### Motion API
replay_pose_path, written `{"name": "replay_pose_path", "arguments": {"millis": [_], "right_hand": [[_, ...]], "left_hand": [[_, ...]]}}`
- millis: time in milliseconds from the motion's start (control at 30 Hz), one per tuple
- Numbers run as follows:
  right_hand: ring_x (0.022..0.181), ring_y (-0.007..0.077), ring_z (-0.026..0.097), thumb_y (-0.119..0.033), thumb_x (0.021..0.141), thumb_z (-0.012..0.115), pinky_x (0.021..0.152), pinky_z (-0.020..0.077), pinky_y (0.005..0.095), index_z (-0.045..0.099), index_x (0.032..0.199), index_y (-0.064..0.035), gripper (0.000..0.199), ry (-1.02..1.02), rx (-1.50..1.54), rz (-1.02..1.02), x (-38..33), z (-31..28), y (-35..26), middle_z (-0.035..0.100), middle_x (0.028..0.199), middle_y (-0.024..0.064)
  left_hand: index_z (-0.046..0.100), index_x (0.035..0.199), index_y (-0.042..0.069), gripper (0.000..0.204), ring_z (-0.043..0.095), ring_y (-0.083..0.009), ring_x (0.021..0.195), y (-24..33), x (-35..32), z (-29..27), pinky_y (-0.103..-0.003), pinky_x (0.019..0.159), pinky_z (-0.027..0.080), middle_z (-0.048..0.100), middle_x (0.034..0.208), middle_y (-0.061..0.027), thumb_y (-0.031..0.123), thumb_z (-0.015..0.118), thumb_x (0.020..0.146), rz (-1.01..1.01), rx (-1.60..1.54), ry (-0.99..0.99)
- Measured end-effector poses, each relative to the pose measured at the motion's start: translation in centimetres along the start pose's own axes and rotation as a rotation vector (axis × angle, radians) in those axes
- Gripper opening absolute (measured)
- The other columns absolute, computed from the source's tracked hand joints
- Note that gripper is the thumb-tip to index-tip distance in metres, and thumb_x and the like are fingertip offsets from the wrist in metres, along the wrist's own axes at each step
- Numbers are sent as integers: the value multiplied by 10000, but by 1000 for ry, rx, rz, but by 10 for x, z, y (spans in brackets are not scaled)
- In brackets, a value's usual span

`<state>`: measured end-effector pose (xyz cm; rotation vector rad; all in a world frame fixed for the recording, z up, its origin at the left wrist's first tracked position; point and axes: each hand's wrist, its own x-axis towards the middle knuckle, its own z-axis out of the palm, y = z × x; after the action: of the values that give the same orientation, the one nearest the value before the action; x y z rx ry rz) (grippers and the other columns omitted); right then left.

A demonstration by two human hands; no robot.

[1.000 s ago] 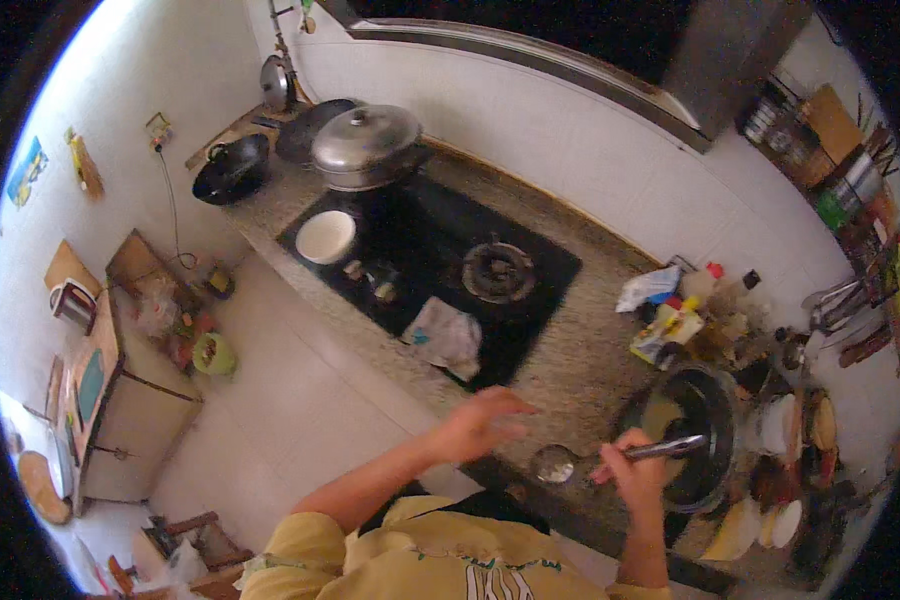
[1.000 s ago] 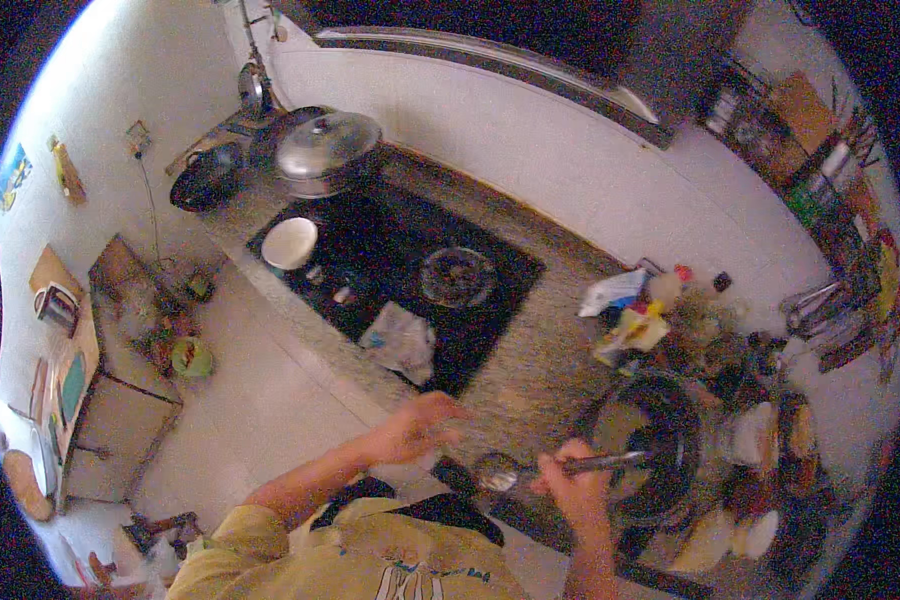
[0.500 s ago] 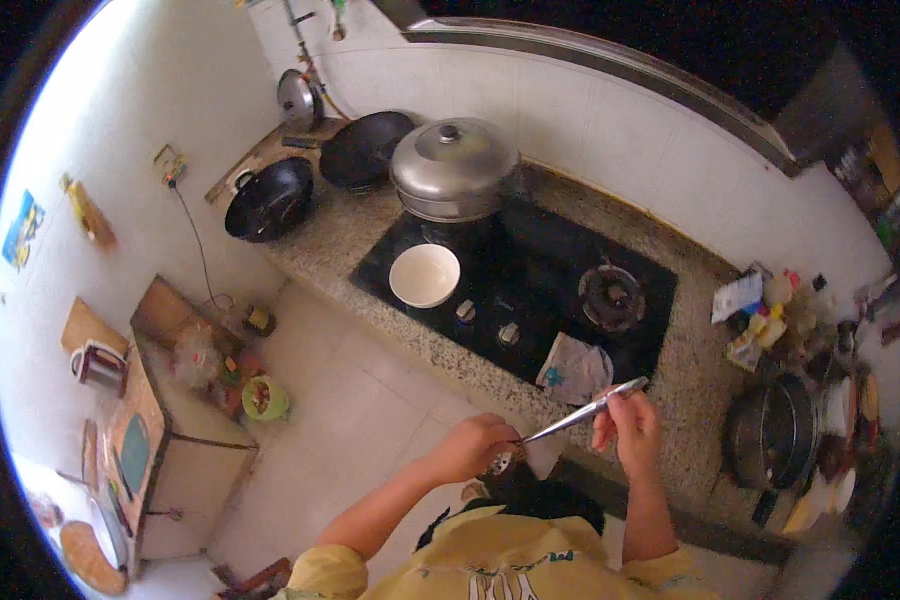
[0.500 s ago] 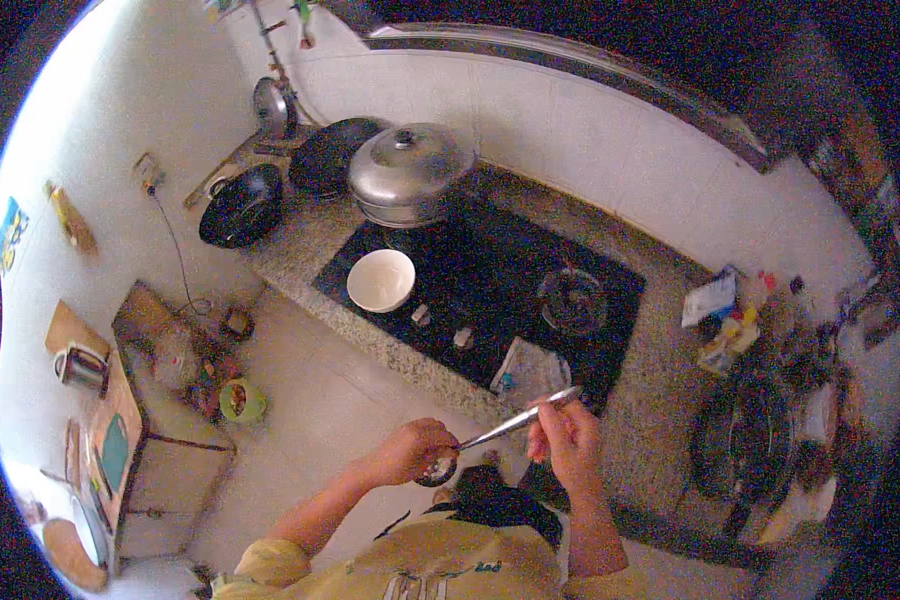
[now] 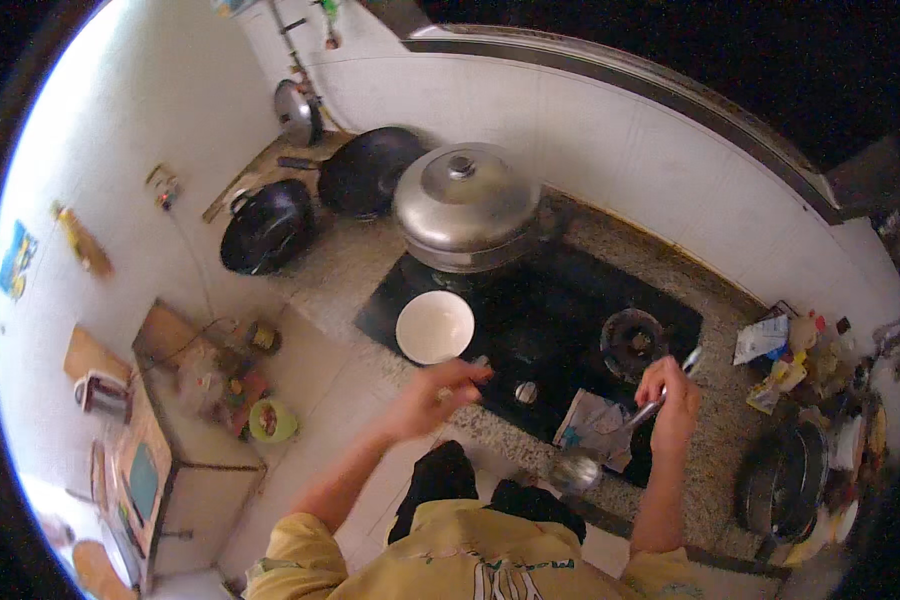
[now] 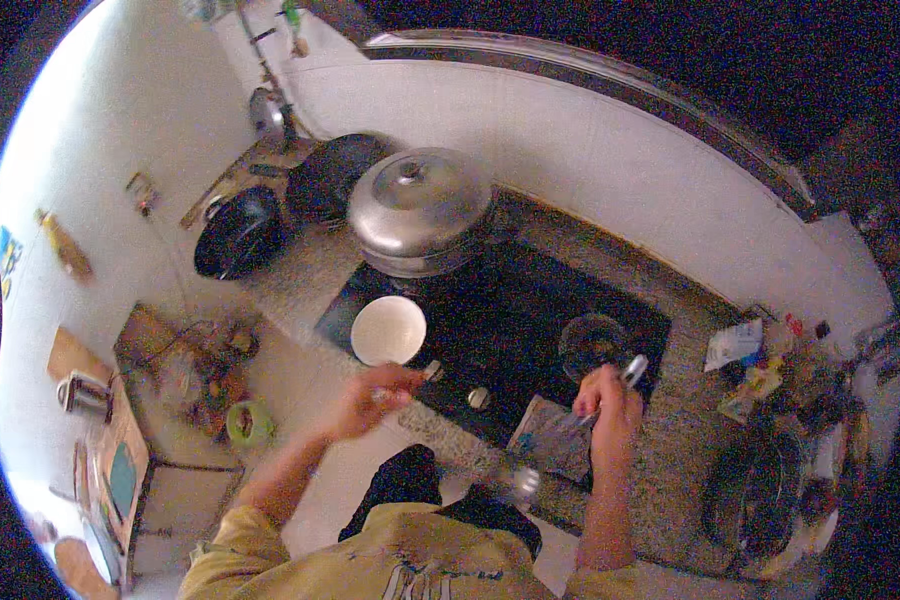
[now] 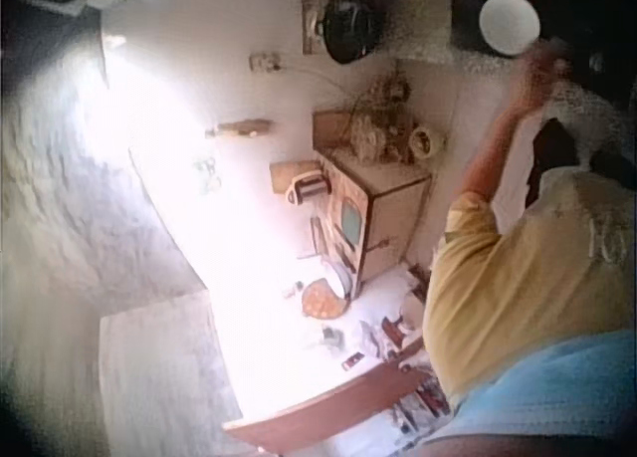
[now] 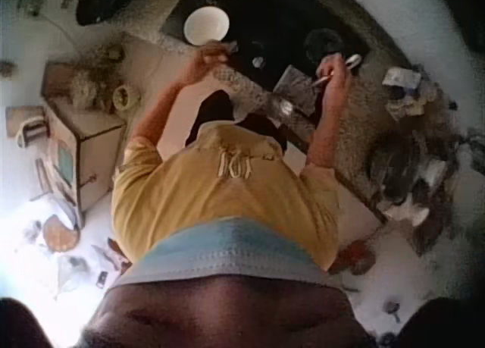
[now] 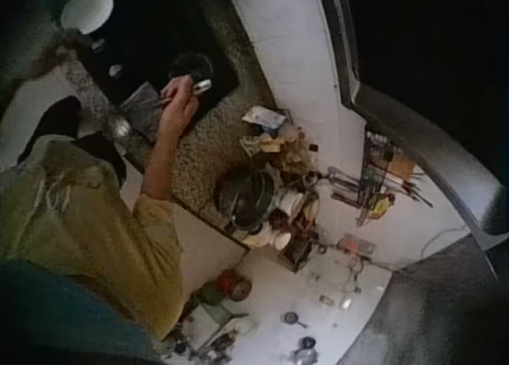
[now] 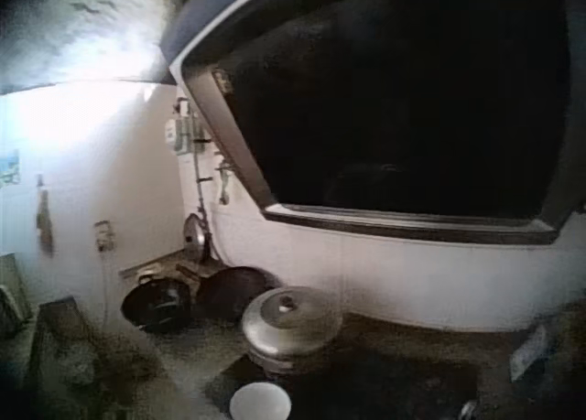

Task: The person washes a small object and a green vegetable in the sink. They then move to the stove, open a pot, and transfer boiled eggs into a bowl using a slotted spoon. Finally, they wipe the stovetop with a cloth.

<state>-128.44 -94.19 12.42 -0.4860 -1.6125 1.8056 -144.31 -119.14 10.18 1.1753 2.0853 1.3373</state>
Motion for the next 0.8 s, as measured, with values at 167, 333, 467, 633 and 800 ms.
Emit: {"name": "replay_pose_path", "arguments": {"millis": [167,333,467,633,800], "right_hand": [[359,63,322,-271,866,432,331,222,195,518,758,-27,280,97,-16,266,44,18,7,481,638,50],[353,47,294,-267,846,479,321,192,193,539,973,-21,283,13,-19,368,110,71,39,504,714,53],[355,55,284,-320,817,519,320,190,209,525,985,-20,343,165,-138,517,158,97,75,479,661,46],[334,64,244,-369,793,547,322,164,231,479,745,-40,340,181,-189,555,181,118,89,371,488,-3],[337,101,316,-358,769,575,319,207,277,480,699,-53,326,294,-490,474,194,112,115,378,455,4]], "left_hand": [[555,994,29,220,540,-126,729,-76,94,-119,-257,654,439,584,834,-67,143,533,808,-27,9,373],[523,1034,-13,320,533,-128,765,-165,199,-235,-258,661,436,587,868,-72,228,521,822,-73,133,516],[519,1047,-8,408,528,-146,797,-187,261,-260,-256,670,436,581,869,-65,336,488,830,-334,122,332],[564,848,39,414,458,-107,564,-190,282,-253,-249,514,372,522,669,-8,431,432,838,-361,-244,56],[509,683,97,348,386,-87,476,-191,289,-245,-237,457,306,455,572,12,398,440,844,-410,-474,53]]}}
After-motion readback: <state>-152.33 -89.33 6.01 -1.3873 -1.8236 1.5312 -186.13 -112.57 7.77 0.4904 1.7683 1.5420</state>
